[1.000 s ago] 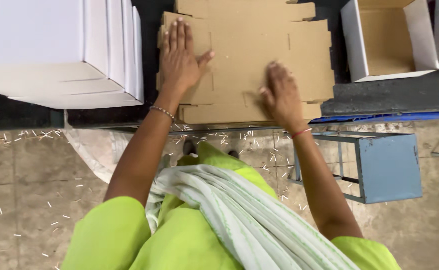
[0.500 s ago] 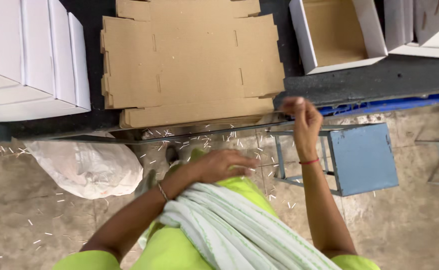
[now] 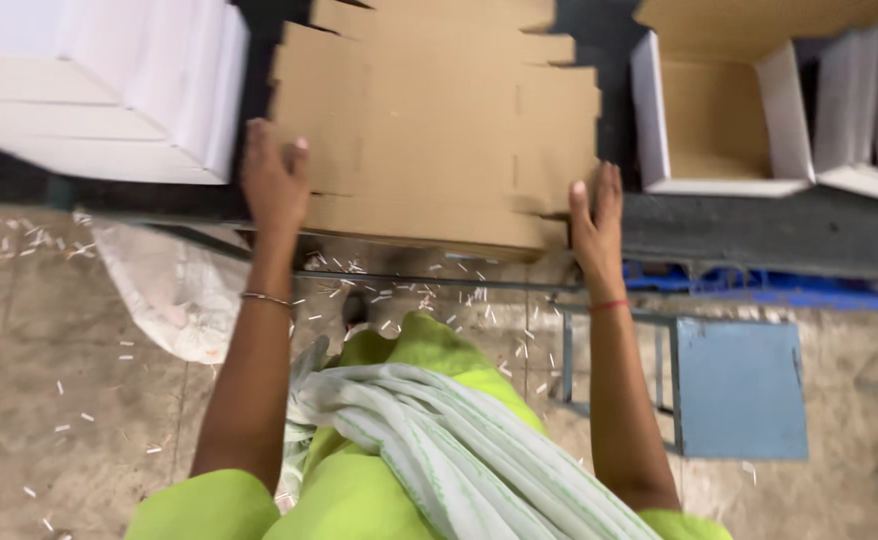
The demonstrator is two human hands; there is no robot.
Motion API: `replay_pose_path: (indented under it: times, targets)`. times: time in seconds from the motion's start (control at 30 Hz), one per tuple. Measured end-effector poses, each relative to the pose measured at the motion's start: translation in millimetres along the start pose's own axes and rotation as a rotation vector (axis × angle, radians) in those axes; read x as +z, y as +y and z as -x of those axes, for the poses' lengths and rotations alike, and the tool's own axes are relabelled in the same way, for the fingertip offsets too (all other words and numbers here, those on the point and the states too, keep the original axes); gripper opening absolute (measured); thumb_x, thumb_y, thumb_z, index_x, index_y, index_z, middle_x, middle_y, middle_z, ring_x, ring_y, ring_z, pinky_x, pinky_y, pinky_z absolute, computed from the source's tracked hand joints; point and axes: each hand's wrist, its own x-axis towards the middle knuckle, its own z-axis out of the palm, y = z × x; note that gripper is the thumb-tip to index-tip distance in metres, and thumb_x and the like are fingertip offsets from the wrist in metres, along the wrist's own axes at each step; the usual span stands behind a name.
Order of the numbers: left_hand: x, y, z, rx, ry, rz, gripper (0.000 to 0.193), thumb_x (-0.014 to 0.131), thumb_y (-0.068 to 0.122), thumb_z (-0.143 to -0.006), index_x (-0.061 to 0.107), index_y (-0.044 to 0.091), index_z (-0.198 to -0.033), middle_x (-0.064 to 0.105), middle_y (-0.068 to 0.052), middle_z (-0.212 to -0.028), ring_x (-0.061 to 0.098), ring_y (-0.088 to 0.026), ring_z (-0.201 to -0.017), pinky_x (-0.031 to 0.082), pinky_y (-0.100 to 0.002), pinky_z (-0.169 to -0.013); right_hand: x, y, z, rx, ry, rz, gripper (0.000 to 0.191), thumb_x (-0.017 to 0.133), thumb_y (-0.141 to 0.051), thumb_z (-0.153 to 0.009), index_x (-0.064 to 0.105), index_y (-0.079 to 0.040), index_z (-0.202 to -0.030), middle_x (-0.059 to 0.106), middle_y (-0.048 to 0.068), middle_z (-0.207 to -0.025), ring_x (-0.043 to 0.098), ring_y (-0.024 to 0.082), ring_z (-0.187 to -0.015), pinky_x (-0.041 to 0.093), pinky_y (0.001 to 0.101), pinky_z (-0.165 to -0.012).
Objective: The person folds and assembles white cardboard boxes, places bubble-wrapped round light fixtures into the boxes, closes the lids, and stacks the finished boxes on the workbench. They repeatedly take flat box blanks, form them, insert a wrapped fixture, and set completed boxes onto a growing stack.
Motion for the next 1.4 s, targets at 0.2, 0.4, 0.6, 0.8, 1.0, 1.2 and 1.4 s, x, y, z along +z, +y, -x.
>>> replay_pose_path:
  times: [0.2,0.4,0.6,0.8,1.0,1.2,1.4]
  targets:
    - [9.8,1.4,7.4,-0.101,0.036,-0.045,0.075,0.053,0.050,-0.105,0.036,-0.002,-0.156,0.036,-0.024,-0.163,0.038,-0.038,-0.147,0.029,-0.057,-0.116,-12.1,-32.9,-0.5,0.042,0.059,-0.251,0.055,0.056,-0.030,-0.114,0.046,0.002,-0.158,0.042,0.021,-0.157,0.036,0.029,-0.135,0.029,0.0380,-0.108]
    - [-17.1,8.7,-4.9,-0.211,0.031,0.249,0.075,0.061,0.047,-0.105,0.036,0.000,-0.157,0.040,-0.022,-0.161,0.040,-0.036,-0.147,0.034,-0.050,-0.120,-7.0,-60.2,-17.3,0.280,0.055,-1.010,0.033,0.066,-0.002,-0.100,0.060,-0.004,-0.133,0.070,0.002,-0.111,0.068,0.013,-0.095,0.058,0.0290,-0.083]
    - [-33.6,18.9,17.4,-0.573,-0.135,1.563,0.063,0.074,0.013,-0.092,0.046,0.003,-0.147,0.059,-0.009,-0.135,0.058,-0.023,-0.124,0.048,-0.041,-0.105,-23.0,-39.0,-14.8,0.452,0.043,-1.046,0.027,0.061,-0.002,-0.098,0.060,-0.004,-0.125,0.071,0.005,-0.110,0.071,0.017,-0.099,0.061,0.0332,-0.088]
    - [-18.1,18.1,-7.1,-0.691,-0.257,1.639,0.050,0.066,0.001,-0.088,0.055,0.000,-0.136,0.070,-0.008,-0.120,0.069,-0.021,-0.107,0.056,-0.041,-0.093,-2.3,-50.7,-6.8,0.435,0.025,-0.995,0.041,0.062,0.002,-0.096,0.057,-0.006,-0.136,0.068,0.006,-0.115,0.067,0.016,-0.099,0.058,0.0328,-0.085]
    - [8.7,84.4,15.7,0.372,-0.208,0.473,0.071,0.046,-0.002,-0.095,0.026,-0.005,-0.163,0.032,-0.028,-0.170,0.032,-0.037,-0.160,0.028,-0.047,-0.132,48.4,-110.9,6.4,0.057,-0.079,-0.643,0.068,0.056,-0.005,-0.098,0.032,-0.011,-0.162,0.037,0.014,-0.163,0.041,0.023,-0.143,0.041,0.0389,-0.111]
    - [50.3,121.7,46.7,0.422,-0.428,-0.014,0.087,0.061,0.026,-0.091,0.011,-0.010,-0.153,0.011,-0.029,-0.163,0.011,-0.038,-0.152,0.011,-0.052,-0.122,147.0,-105.4,0.5,-0.134,-0.305,0.464,0.060,0.043,-0.037,-0.109,0.036,-0.010,-0.162,0.020,0.014,-0.173,0.017,0.029,-0.159,0.014,0.0520,-0.124]
    - [43.1,100.6,-16.5,0.174,-0.384,0.330,0.070,0.060,0.045,-0.094,0.044,0.003,-0.148,0.051,-0.020,-0.151,0.047,-0.037,-0.143,0.032,-0.050,-0.122,86.0,-100.3,-38.9,0.187,-0.227,-0.518,0.067,0.037,-0.053,-0.109,0.052,0.000,-0.148,0.055,0.017,-0.150,0.051,0.025,-0.138,0.039,0.0386,-0.115]
